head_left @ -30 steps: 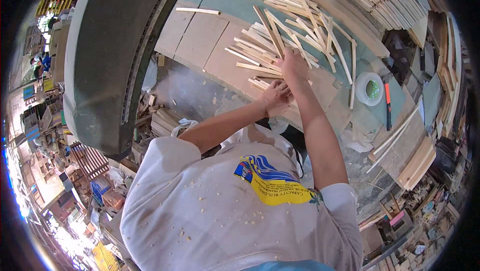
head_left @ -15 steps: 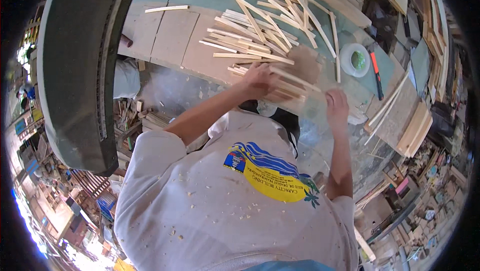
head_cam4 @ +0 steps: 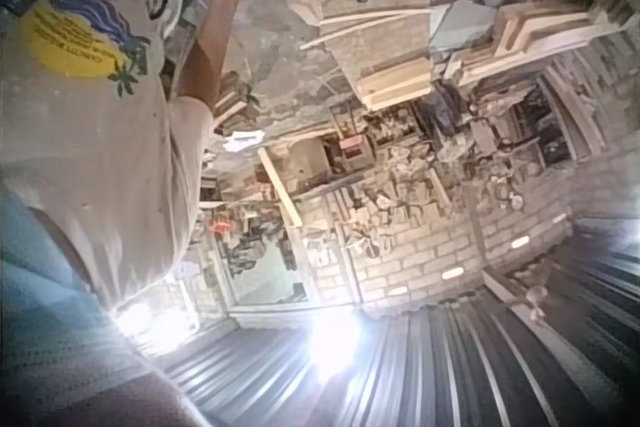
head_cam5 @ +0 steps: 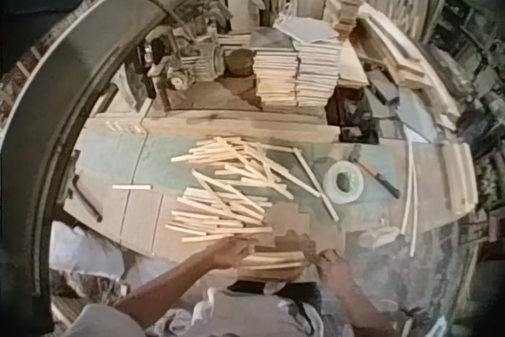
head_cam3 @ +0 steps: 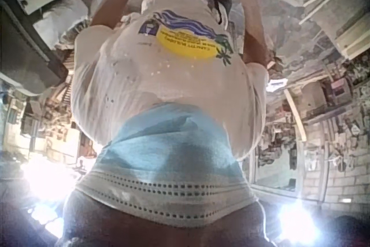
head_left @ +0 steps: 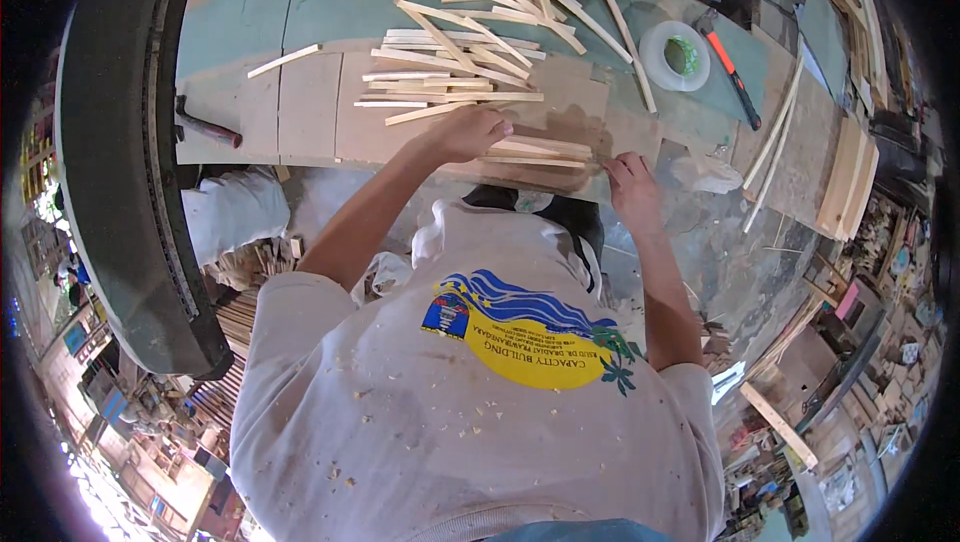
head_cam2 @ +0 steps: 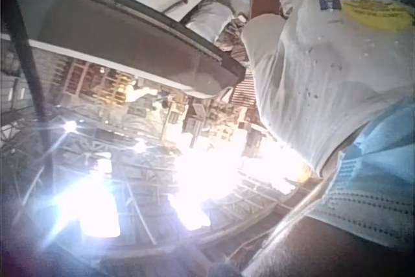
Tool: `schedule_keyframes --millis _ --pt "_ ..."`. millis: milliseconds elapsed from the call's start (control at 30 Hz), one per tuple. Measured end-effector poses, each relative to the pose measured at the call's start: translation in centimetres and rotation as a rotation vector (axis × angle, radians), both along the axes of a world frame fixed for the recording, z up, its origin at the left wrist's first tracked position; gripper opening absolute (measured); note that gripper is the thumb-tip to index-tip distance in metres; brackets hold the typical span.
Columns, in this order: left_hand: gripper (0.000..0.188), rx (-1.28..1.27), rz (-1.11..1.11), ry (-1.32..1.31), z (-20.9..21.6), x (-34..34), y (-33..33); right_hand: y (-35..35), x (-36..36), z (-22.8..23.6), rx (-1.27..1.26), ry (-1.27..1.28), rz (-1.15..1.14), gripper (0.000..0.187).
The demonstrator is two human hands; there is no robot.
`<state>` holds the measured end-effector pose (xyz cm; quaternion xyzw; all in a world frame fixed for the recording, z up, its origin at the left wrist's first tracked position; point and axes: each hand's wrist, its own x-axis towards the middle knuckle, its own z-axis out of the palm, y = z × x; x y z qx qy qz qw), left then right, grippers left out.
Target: The person gathers small wooden sticks from a workbench and arranges them into a neat bundle. They then use a roll of clear tape to wrap the bundle securely, holding the sticks together. The person works by hand, manipulating the sticks and tape without other tools.
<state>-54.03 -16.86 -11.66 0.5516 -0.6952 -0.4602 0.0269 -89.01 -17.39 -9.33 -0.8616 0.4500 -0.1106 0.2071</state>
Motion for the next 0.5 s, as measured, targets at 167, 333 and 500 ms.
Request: schedule_keyframes --millis 167,333,500 --pt "0.045 0.089 0.147 0.101 2.1 0.3 -0.6 0.3 -0.3 -0.3 0.063 0.028 0.023 0.025" --pt "0.043 0.060 0.021 0.008 1.9 -1.3 -1.1 0.9 1.9 -1.1 0.011 0.005 0.035 0.022" --pt "0.052 -0.411 -0.061 -0.072 1.0 -3.5 2.1 0.6 3.9 -2.5 -0.061 -0.036 0.050 0.018"
